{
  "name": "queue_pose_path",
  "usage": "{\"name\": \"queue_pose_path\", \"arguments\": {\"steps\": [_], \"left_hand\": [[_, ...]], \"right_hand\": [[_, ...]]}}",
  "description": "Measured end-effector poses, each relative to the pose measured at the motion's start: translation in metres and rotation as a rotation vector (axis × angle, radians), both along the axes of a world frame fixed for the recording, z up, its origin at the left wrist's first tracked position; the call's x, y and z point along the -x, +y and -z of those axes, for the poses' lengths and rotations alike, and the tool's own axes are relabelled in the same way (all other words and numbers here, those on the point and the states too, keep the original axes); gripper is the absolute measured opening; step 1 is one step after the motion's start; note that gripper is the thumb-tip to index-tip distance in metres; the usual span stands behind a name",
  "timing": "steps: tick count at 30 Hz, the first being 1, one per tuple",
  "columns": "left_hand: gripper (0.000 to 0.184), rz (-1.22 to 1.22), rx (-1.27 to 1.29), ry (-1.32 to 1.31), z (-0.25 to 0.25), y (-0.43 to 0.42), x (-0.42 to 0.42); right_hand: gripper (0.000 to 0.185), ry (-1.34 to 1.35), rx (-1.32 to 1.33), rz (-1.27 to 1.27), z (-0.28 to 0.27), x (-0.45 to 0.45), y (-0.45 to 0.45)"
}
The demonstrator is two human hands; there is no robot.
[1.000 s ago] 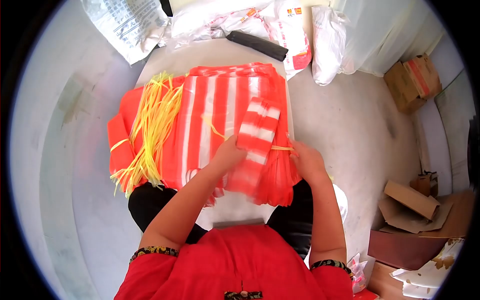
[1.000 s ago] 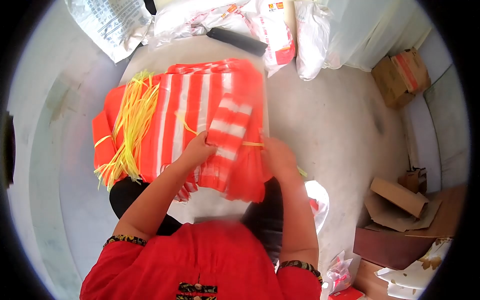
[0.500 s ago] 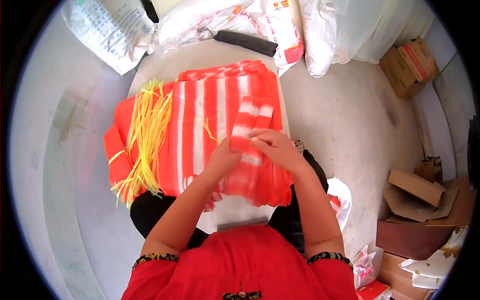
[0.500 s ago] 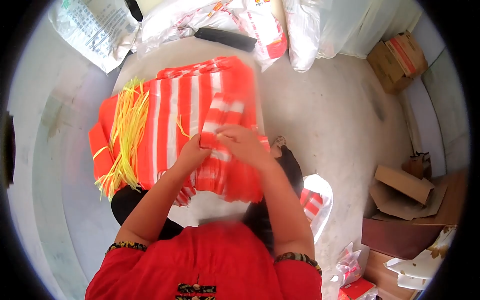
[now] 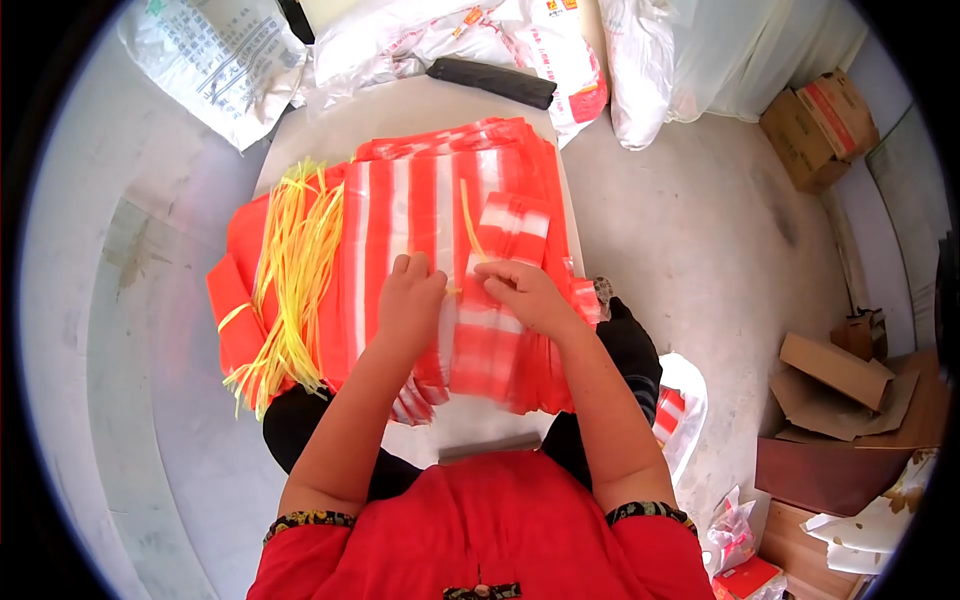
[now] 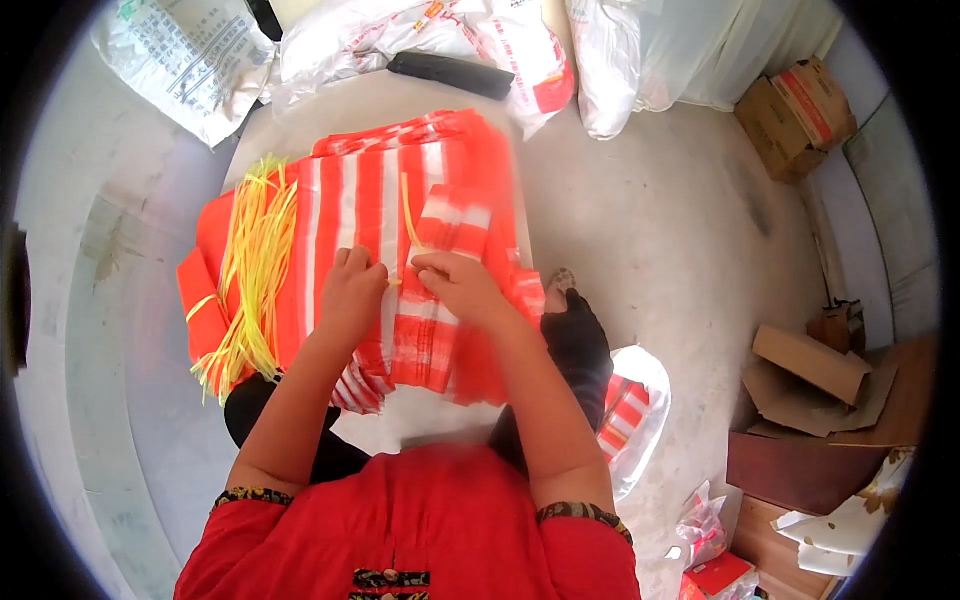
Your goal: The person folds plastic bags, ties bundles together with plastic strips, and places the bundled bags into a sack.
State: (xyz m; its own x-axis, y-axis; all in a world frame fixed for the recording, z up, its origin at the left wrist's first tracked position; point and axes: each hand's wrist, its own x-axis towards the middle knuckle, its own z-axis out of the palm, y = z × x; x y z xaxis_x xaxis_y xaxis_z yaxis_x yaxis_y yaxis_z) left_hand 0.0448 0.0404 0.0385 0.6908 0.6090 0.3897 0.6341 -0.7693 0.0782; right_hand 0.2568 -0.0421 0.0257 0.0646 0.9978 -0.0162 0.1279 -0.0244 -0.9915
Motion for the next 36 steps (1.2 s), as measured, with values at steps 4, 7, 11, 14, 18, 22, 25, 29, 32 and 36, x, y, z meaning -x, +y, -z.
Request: {"name": "queue_pose_path", "arguments": {"steps": [4,7,11,14,18,22,25,29,32,36], "left_hand": [[0.013,0.057,0.028,0.145,-0.011,0.001,0.008],[0.011,-0.077,0.356,-0.079,-0.028,-0.009,0.004],[0.013,-0.023,0.47,-0.304,-0.05,-0.013,-0.005],[0.013,0.101,0.474,-0.362,-0.058,-0.018,-0.017],[0.02,0.145,0.549,-0.539,-0.069,-0.029,-0.033],[0.026,0.107,0.757,-0.518,-0.054,-0.023,-0.029],[0.022,0.135,0.761,-0.346,-0.044,-0.017,-0.027],[0.015,0.013,0.708,-0.371,-0.032,-0.016,-0.027],[0.012,-0.009,0.689,-0.409,-0.027,-0.018,-0.027],[0.009,0.081,0.664,-0.295,-0.03,-0.022,-0.026]], "right_hand": [[0.029,-0.103,0.017,0.011,-0.002,0.006,-0.002],[0.028,-0.244,-0.053,0.029,-0.009,0.009,-0.005],[0.027,-0.432,-0.15,0.031,-0.027,0.018,-0.008],[0.025,-0.469,-0.11,0.023,-0.036,0.023,-0.007],[0.019,-0.289,-0.188,0.133,-0.019,0.027,-0.007],[0.016,-0.29,-0.099,0.1,-0.017,0.018,-0.011],[0.017,-0.268,-0.133,0.079,-0.02,0.016,-0.013],[0.021,-0.251,-0.065,0.137,-0.024,0.015,-0.021],[0.023,-0.497,-0.168,0.177,-0.02,0.016,-0.027],[0.03,-0.828,-0.435,0.195,-0.013,0.017,-0.032]]}}
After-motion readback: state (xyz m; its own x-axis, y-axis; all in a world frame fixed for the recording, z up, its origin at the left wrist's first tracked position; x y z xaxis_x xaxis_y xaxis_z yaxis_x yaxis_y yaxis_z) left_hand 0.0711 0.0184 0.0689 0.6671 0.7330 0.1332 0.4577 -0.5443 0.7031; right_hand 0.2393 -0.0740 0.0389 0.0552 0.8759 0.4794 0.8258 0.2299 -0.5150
